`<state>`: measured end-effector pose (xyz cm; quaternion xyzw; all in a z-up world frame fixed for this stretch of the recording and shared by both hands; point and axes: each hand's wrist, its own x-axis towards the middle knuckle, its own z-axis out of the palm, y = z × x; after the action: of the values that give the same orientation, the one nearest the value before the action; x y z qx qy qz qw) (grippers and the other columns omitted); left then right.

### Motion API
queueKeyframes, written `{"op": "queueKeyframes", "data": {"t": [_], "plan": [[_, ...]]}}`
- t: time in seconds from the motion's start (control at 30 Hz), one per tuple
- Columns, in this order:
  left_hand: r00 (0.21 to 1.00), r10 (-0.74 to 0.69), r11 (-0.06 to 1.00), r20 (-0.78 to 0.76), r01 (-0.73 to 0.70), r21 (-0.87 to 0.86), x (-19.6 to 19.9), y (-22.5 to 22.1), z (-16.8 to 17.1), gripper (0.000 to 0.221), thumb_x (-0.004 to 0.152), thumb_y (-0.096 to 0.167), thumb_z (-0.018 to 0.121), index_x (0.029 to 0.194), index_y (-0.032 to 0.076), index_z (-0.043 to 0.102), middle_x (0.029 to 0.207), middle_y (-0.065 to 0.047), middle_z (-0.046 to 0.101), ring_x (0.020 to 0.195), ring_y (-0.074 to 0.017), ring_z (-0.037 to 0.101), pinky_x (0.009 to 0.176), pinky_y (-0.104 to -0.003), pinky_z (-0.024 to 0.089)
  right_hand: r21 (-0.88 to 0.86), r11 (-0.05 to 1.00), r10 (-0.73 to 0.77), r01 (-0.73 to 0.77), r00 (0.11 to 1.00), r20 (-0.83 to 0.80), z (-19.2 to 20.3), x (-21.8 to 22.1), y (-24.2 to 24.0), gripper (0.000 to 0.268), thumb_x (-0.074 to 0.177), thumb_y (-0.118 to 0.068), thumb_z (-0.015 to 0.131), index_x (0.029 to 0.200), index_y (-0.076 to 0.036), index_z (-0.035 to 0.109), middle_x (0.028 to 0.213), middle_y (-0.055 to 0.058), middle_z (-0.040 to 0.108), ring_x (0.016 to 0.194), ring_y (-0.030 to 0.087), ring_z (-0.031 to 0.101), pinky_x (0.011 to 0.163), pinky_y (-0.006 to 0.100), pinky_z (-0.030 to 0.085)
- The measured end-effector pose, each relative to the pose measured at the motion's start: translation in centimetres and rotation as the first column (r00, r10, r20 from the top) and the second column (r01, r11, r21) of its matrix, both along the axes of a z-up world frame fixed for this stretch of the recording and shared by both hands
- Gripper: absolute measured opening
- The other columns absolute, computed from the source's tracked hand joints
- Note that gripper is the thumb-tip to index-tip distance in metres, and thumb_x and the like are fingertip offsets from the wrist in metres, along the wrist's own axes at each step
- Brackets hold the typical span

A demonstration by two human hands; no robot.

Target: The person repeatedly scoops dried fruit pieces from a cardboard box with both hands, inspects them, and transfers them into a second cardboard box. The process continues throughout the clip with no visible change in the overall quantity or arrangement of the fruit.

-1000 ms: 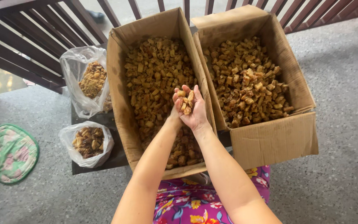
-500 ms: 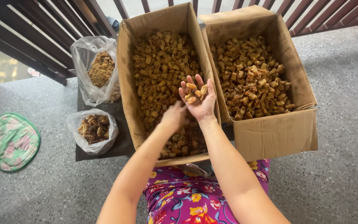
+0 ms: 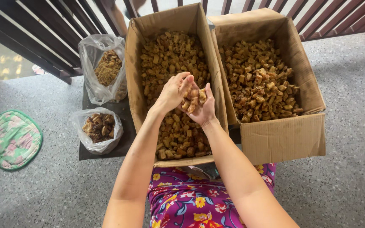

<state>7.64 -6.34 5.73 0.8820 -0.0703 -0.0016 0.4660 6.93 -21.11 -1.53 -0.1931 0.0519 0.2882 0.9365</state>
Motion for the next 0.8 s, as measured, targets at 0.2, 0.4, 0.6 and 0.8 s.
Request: {"op": "queueKeyframes", "data": {"t": [0.2, 0.4, 0.6, 0.8], "plan": [[0.97, 0.12, 0.779, -0.211, -0.224, -0.585, 0.6, 2.1, -3.6, 0.047, 0.106, 0.028, 0.057, 0.146, 0.004, 0.052, 0.128, -0.011, 0.066, 0.093, -0.0133, 0.064, 0.078, -0.029, 0.053, -0.016, 0.998, -0.068, 0.067, 0.995, -0.066, -1.1, 0.6, 0.2, 0.068, 0.107, -0.065, 0.024, 0.149, -0.017, 0.047, 0.14, 0.015, 0.061, 0.127, 0.037, 0.057, 0.106, 0.055, 0.048], [0.928, 0.075, -0.05, -0.365, -0.362, -0.931, -1.5, 3.1, -7.5, 0.031, 0.106, 0.011, 0.055, 0.136, 0.002, 0.053, 0.127, -0.016, 0.066, 0.094, -0.0175, 0.068, 0.069, -0.026, 0.056, 0.087, 0.992, -0.083, 0.091, 0.992, -0.094, -1.5, 0.4, 0.6, 0.072, 0.106, -0.064, 0.022, 0.151, -0.014, 0.047, 0.14, 0.016, 0.06, 0.133, 0.039, 0.056, 0.113, 0.058, 0.045], [0.949, 0.033, -0.047, -0.314, -0.312, -0.949, -2.0, 2.2, -6.7, 0.026, 0.108, 0.014, 0.052, 0.129, 0.0, 0.056, 0.123, -0.018, 0.065, 0.109, -0.0249, 0.07, 0.091, -0.034, 0.062, 0.055, 0.993, -0.092, 0.102, 0.983, -0.158, -2.2, 0.9, 0.7, 0.075, 0.104, -0.065, 0.019, 0.15, -0.014, 0.051, 0.145, 0.016, 0.059, 0.136, 0.034, 0.053, 0.116, 0.057, 0.041], [0.971, -0.037, 0.193, -0.237, -0.226, -0.955, -2.1, 0.6, -7.2, 0.027, 0.107, 0.012, 0.057, 0.132, 0.003, 0.057, 0.126, -0.013, 0.067, 0.117, -0.019, 0.066, 0.102, -0.034, 0.055, 0.005, 0.998, -0.054, 0.055, 0.989, -0.135, -3.2, 1.0, 0.6, 0.078, 0.106, -0.068, 0.015, 0.152, -0.015, 0.05, 0.146, 0.012, 0.057, 0.135, 0.03, 0.053, 0.117, 0.052, 0.039]]}}
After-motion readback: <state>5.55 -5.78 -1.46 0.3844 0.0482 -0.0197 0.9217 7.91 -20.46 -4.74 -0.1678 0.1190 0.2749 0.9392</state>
